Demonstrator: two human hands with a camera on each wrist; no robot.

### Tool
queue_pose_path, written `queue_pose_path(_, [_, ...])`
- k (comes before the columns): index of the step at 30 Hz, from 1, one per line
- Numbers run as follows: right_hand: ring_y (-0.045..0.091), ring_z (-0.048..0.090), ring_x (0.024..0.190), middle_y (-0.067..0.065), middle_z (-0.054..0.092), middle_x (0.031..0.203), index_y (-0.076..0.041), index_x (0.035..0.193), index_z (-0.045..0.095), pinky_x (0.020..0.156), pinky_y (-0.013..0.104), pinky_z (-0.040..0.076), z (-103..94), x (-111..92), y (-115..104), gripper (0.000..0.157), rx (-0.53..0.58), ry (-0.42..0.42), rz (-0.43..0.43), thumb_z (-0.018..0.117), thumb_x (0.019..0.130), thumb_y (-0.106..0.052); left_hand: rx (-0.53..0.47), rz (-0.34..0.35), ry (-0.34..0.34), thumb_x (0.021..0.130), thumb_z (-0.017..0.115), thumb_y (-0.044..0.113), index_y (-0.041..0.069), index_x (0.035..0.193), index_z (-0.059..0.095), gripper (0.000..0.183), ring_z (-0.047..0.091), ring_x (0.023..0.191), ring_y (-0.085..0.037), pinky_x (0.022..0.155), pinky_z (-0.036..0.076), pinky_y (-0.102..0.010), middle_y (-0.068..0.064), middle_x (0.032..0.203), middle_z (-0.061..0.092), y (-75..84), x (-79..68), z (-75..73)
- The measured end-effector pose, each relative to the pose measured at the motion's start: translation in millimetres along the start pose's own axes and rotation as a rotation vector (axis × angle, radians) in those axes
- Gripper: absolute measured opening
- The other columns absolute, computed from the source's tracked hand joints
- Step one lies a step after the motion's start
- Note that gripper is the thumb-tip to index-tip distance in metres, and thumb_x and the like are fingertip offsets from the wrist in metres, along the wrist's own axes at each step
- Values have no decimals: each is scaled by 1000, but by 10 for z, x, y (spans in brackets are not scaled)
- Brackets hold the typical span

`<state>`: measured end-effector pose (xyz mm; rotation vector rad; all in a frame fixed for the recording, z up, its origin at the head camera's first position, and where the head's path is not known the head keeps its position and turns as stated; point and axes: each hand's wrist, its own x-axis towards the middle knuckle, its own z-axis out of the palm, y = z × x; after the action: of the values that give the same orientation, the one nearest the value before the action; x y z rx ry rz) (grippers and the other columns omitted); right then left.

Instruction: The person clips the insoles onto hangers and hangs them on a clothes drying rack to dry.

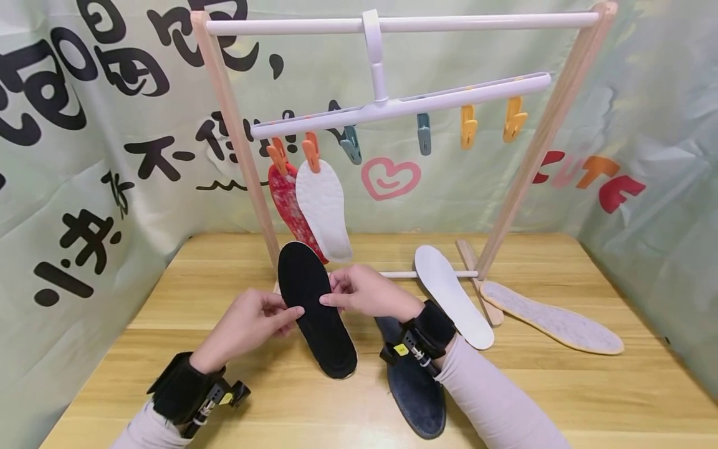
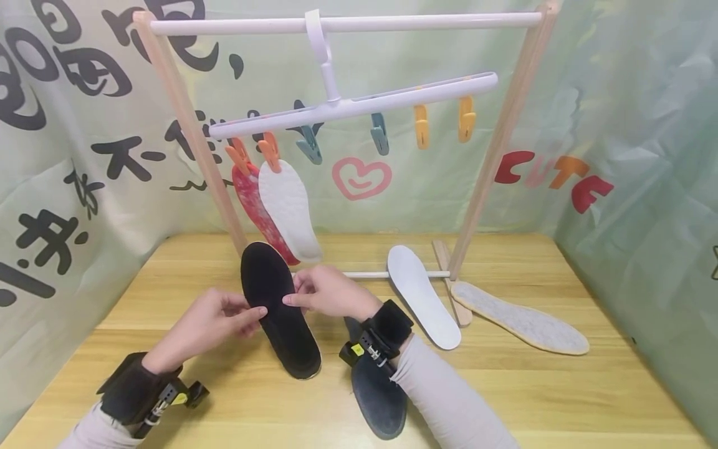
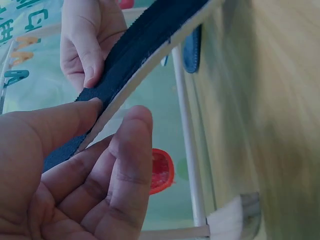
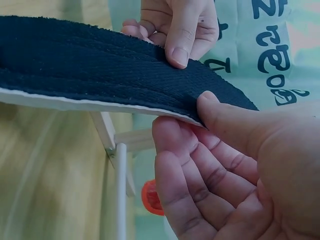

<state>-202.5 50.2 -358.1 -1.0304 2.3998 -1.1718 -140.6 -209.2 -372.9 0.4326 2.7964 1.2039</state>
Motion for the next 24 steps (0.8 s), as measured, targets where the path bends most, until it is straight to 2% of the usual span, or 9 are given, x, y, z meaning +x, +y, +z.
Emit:
queue_pose_path(3, [24, 68, 70, 14, 74, 79, -8, 90, 69, 62, 20, 45, -47, -14, -10, 19, 11, 16, 5, 75, 102, -21, 0, 14, 21, 101, 78, 32, 13, 76, 78, 31, 68, 66, -10, 66, 49, -23, 7, 66, 72, 40, 41, -6])
queue_pose_path(9, [11, 66, 69, 4, 73, 76, -8, 92, 70, 63, 21, 46, -142, -42, -11, 17, 9, 41, -5, 76, 102, -20, -38, 18, 39, 101, 78, 31, 14, 78, 79, 28, 71, 68, -10, 68, 54, -24, 6, 68, 73, 112, 117, -8])
queue_pose_path(13, [10, 65, 68, 9, 74, 78, -7, 88, 66, 62, 22, 45, -199, -66, -16, 21, 12, 54, -7, 76, 102, -19, -52, 23, 43, 102, 77, 31, 11, 81, 80, 29, 73, 68, -12, 64, 55, -26, 5, 70, 75, 162, 161, -7])
queue_pose_path(18, [8, 64, 67, 11, 74, 78, -7, 84, 60, 61, 24, 46, -251, -91, -24, 27, 3, 70, -7, 76, 102, -20, -56, 25, 54, 102, 77, 32, 14, 79, 78, 29, 73, 67, -14, 57, 53, -27, 5, 70, 75, 211, 202, -8])
queue_pose_path(24, [10, 65, 68, 14, 74, 80, -7, 85, 61, 64, 25, 48, -311, -104, -7, 26, 21, 92, 1, 75, 102, -19, -60, 35, 69, 101, 77, 35, 18, 76, 77, 31, 72, 66, -18, 48, 46, -27, 5, 69, 75, 272, 251, -4])
